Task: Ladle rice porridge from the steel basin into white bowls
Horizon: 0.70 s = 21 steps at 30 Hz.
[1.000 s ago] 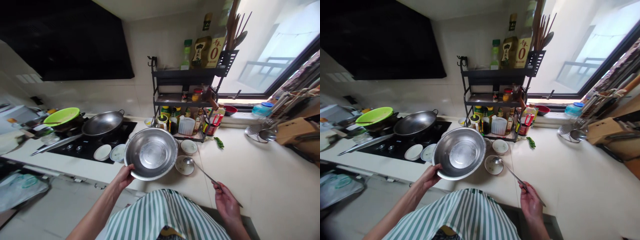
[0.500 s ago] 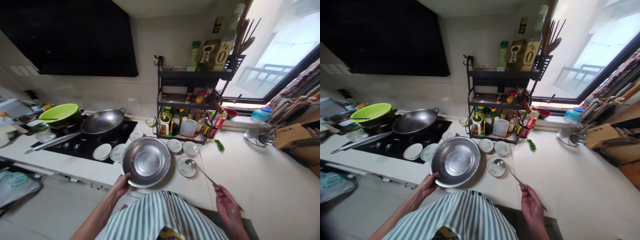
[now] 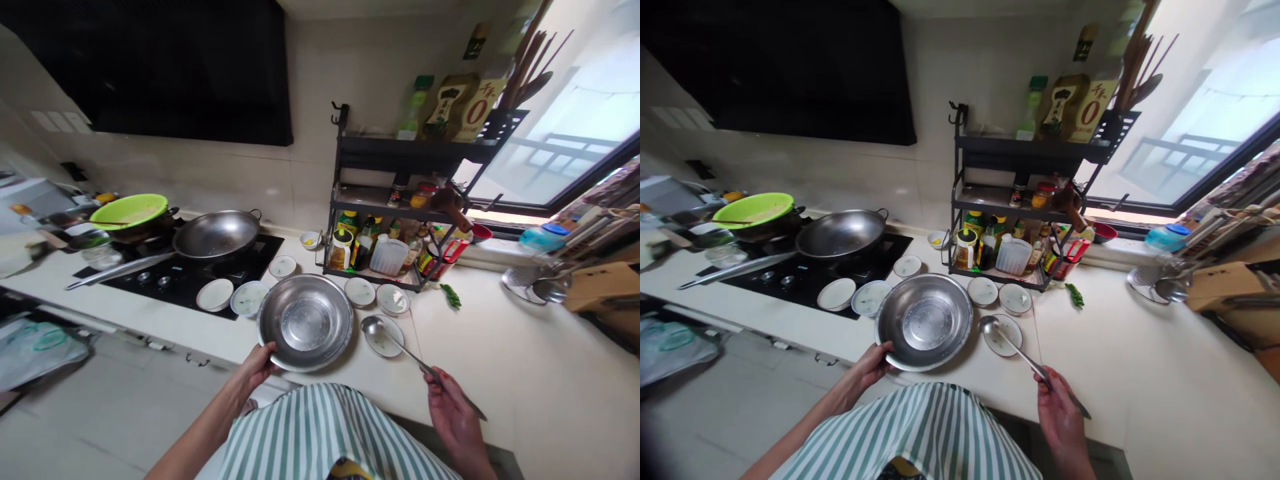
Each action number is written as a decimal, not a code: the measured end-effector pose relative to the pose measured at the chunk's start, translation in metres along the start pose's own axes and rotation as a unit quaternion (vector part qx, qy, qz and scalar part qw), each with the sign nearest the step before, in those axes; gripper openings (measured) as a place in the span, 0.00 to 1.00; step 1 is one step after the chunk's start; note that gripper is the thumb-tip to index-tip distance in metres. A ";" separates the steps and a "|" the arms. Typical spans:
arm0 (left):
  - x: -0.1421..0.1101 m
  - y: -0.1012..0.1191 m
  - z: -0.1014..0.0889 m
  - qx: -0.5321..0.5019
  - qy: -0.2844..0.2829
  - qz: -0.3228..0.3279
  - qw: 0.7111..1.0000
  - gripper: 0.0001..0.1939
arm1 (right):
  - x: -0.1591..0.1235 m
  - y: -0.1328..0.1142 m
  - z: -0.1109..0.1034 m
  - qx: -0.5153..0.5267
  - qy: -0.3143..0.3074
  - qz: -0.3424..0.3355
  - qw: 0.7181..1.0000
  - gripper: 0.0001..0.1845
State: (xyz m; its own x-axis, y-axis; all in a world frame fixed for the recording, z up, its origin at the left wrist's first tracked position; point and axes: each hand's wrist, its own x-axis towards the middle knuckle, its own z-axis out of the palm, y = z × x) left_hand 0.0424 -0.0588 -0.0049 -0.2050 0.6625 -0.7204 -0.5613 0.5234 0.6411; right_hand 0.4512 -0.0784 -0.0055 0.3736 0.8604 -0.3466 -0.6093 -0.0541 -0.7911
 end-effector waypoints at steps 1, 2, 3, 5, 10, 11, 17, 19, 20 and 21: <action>0.001 0.000 0.000 -0.001 -0.003 0.001 1.000 0.10 | -0.003 0.002 0.008 -0.006 -0.012 -0.008 1.000 0.14; 0.002 0.000 0.001 -0.002 -0.006 0.003 1.000 0.10 | -0.006 0.004 0.015 -0.013 -0.027 -0.015 0.999 0.14; 0.003 0.000 0.001 -0.003 -0.009 0.007 1.000 0.10 | -0.009 0.007 0.023 -0.023 -0.044 -0.021 0.999 0.14; 0.005 0.001 0.001 -0.005 -0.015 0.016 1.000 0.09 | -0.014 0.014 0.038 -0.054 -0.084 -0.028 0.995 0.14; 0.014 0.006 0.001 0.010 -0.036 0.031 0.999 0.07 | -0.022 0.036 0.071 -0.122 -0.144 -0.037 0.981 0.15; 0.015 0.007 -0.001 0.022 -0.047 0.033 0.998 0.11 | -0.024 0.041 0.078 -0.134 -0.150 -0.038 0.979 0.15; 0.020 0.020 -0.052 0.016 -0.114 0.027 0.993 0.23 | -0.036 0.072 0.108 -0.213 -0.174 -0.080 0.958 0.15; 0.020 0.030 -0.083 -0.007 -0.104 0.020 0.994 0.23 | -0.039 0.081 0.115 -0.229 -0.160 -0.085 0.956 0.14; 0.021 0.036 -0.100 -0.018 -0.093 0.017 0.995 0.23 | -0.040 0.084 0.117 -0.241 -0.148 -0.088 0.955 0.14; 0.021 0.043 -0.117 -0.027 -0.079 0.014 0.996 0.24 | -0.042 0.086 0.118 -0.254 -0.134 -0.091 0.954 0.14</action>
State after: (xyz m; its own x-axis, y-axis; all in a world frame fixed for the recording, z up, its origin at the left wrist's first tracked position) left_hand -0.0799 -0.0849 -0.0235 -0.0946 0.7545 -0.6495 -0.6008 0.4769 0.6415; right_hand 0.3003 -0.0595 0.0004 0.2076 0.9739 -0.0919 -0.1090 -0.0703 -0.9915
